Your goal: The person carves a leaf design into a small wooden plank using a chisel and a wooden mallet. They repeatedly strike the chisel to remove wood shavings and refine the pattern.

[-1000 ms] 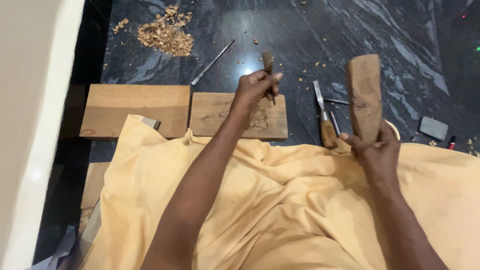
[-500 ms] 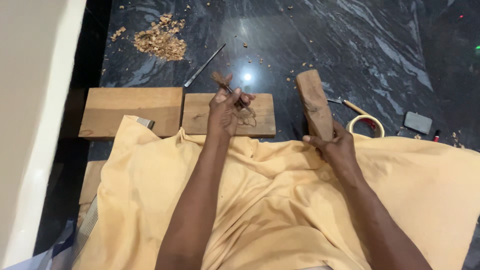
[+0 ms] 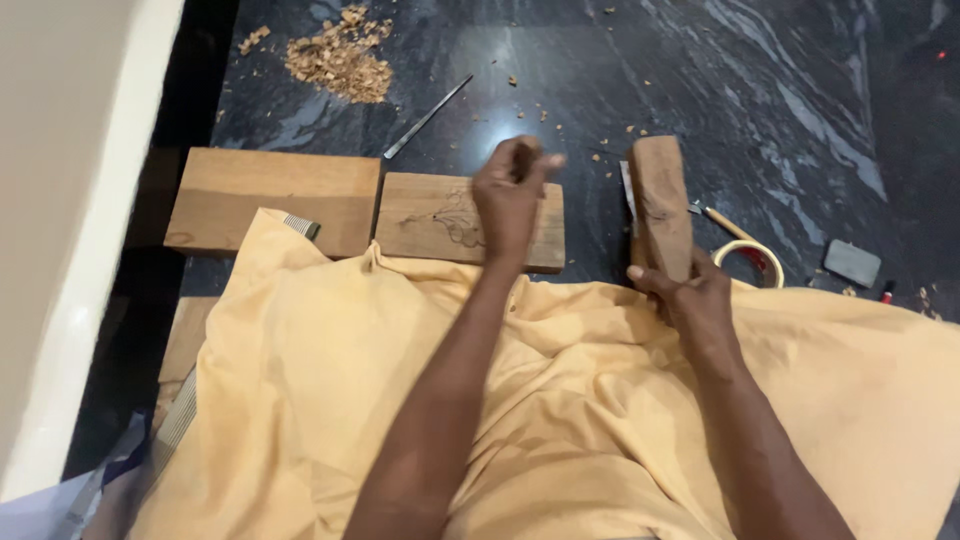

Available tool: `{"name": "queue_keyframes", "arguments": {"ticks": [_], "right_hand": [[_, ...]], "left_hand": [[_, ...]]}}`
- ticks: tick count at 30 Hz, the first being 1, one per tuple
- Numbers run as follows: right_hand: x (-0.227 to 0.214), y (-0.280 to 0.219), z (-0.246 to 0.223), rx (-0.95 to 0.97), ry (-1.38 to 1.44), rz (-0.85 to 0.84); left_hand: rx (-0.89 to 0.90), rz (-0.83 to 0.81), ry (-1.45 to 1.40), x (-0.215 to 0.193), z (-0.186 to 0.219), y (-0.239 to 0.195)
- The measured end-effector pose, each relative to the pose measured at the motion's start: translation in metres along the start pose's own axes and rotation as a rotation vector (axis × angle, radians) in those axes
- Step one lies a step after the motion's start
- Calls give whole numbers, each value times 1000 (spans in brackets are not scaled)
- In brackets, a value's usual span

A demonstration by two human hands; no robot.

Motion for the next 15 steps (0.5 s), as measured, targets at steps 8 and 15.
{"name": "queue_keyframes", "arguments": {"ticks": [8,15], "right_hand": [[-5,12,17,24,165,20],[-9,18,25,10,118,52]], "left_hand": [[360,-222,353,59,-23,-54],[443,-335,513,61,-26,-59]]}}
Point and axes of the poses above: each hand's wrist, its own y-axis towards the middle knuckle, its own x-axis out of the palm, z = x × y, the point moved 4 cm from there along y, towards the middle knuckle, and after that the axes turned 14 degrees about -y, right-handed, at the moved point
